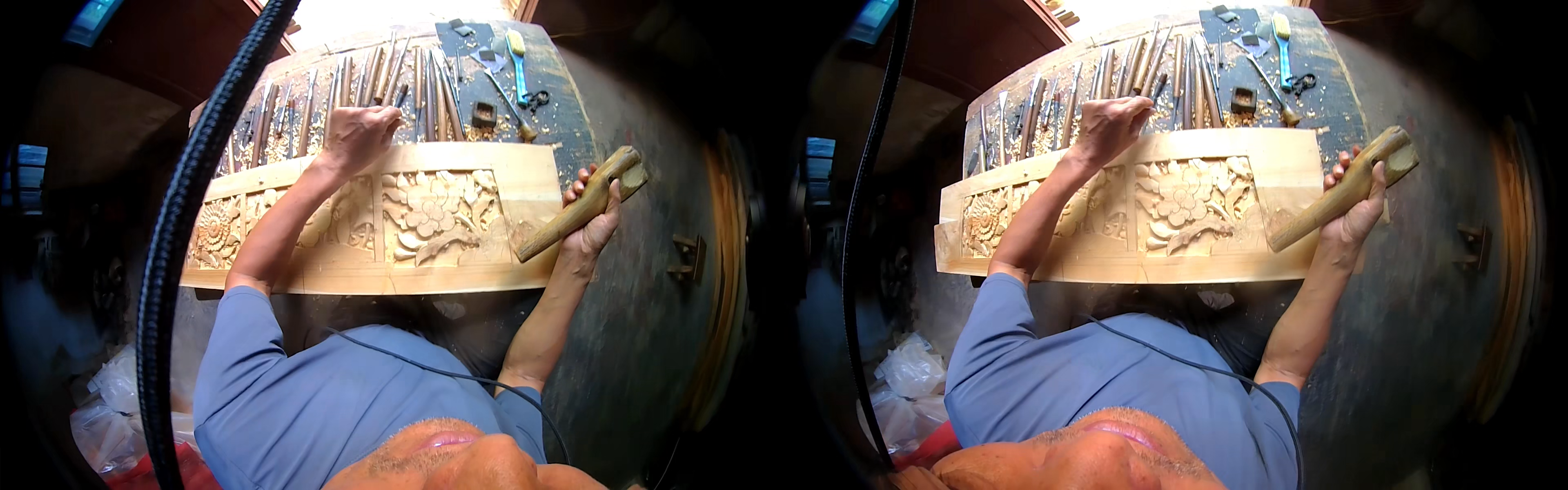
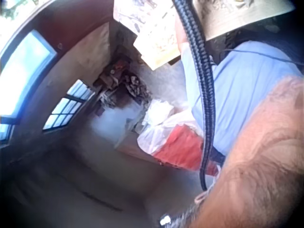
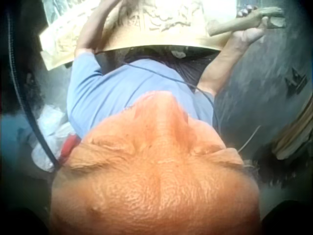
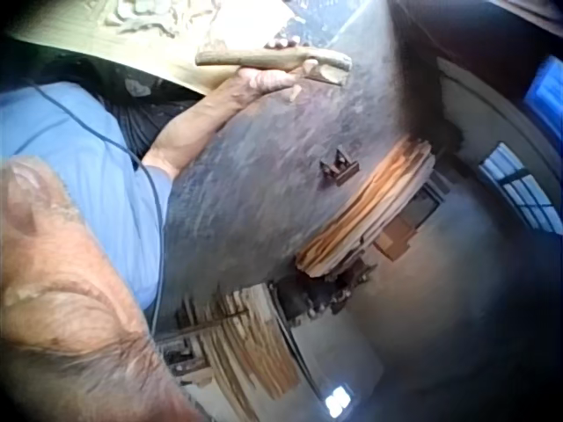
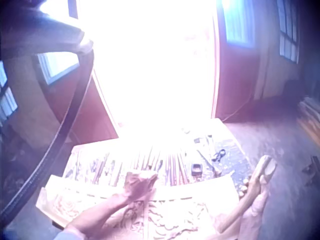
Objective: The person carves intricate floral patterns into a wooden panel using a chisel and a wooden mallet. They frequently pick up and switch between various chisels from a tool rack on the table and tap the tools with the mallet to remove wood chips.
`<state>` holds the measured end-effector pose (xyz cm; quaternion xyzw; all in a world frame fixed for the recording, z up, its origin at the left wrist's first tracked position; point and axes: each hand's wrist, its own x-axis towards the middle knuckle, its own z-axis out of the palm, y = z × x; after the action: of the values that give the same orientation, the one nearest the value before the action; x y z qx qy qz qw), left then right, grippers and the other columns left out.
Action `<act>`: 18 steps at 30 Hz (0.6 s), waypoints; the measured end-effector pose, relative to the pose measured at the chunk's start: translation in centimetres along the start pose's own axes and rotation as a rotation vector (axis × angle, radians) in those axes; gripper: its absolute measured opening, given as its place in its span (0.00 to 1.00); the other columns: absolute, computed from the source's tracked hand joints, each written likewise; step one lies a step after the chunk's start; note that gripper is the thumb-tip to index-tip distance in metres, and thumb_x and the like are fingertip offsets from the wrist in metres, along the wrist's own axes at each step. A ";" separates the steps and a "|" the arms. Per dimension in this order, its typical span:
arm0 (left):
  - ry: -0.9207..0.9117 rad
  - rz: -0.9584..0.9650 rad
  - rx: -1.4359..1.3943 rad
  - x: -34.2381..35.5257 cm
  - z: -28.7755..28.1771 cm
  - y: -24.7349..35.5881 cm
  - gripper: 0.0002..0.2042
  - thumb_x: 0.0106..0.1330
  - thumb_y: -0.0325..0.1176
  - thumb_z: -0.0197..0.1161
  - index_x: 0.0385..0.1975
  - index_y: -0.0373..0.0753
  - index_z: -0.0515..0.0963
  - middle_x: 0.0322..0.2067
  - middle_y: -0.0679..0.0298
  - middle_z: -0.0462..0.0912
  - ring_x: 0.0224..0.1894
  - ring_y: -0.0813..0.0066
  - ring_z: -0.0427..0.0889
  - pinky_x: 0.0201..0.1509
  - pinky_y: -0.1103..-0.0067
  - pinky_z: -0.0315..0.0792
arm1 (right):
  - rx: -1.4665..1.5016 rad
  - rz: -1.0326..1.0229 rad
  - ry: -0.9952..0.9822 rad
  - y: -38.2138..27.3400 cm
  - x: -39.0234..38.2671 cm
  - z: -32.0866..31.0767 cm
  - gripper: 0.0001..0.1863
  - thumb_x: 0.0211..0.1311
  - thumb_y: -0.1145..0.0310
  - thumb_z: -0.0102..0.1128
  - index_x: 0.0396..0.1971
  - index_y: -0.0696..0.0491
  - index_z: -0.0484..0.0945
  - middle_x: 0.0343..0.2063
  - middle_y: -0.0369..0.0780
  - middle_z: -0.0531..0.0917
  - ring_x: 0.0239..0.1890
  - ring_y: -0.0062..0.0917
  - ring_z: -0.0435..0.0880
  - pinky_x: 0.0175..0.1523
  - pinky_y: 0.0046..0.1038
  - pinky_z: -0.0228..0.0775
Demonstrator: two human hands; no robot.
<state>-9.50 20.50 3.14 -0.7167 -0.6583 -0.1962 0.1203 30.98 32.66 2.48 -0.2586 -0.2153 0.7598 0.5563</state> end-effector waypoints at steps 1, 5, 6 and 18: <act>-0.039 -0.018 -0.010 0.5 0.8 -0.3 0.07 0.73 0.38 0.69 0.33 0.46 0.88 0.25 0.65 0.91 0.20 0.76 0.87 0.23 0.76 0.78 | -0.012 -0.008 0.004 0.0 -0.1 0.0 0.26 0.76 0.50 0.60 0.57 0.59 0.76 0.41 0.41 0.79 0.37 0.24 0.79 0.41 0.25 0.77; -0.170 -0.114 0.076 2.0 4.3 -1.0 0.10 0.73 0.43 0.70 0.31 0.48 0.87 0.18 0.71 0.86 0.16 0.82 0.77 0.20 0.78 0.71 | -0.024 0.002 0.032 0.2 -0.2 0.7 0.26 0.76 0.48 0.60 0.57 0.58 0.76 0.40 0.40 0.80 0.36 0.22 0.79 0.40 0.24 0.76; -0.169 -0.147 0.018 2.6 4.8 -0.6 0.09 0.72 0.43 0.70 0.31 0.49 0.88 0.20 0.71 0.87 0.16 0.82 0.78 0.21 0.77 0.72 | -0.023 0.001 0.025 0.2 -0.2 0.5 0.27 0.76 0.48 0.60 0.57 0.57 0.76 0.40 0.39 0.80 0.36 0.22 0.79 0.40 0.24 0.76; -0.349 -0.499 -0.016 6.9 8.2 0.8 0.07 0.69 0.42 0.72 0.32 0.49 0.91 0.25 0.67 0.91 0.24 0.76 0.85 0.32 0.72 0.80 | -0.003 -0.012 -0.008 0.2 -0.2 0.5 0.28 0.75 0.48 0.63 0.58 0.58 0.76 0.40 0.40 0.80 0.35 0.23 0.80 0.41 0.24 0.76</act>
<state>-7.26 30.17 -1.08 -0.5568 -0.8231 -0.0987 -0.0521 30.57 32.43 2.80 -0.2550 -0.2203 0.7573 0.5595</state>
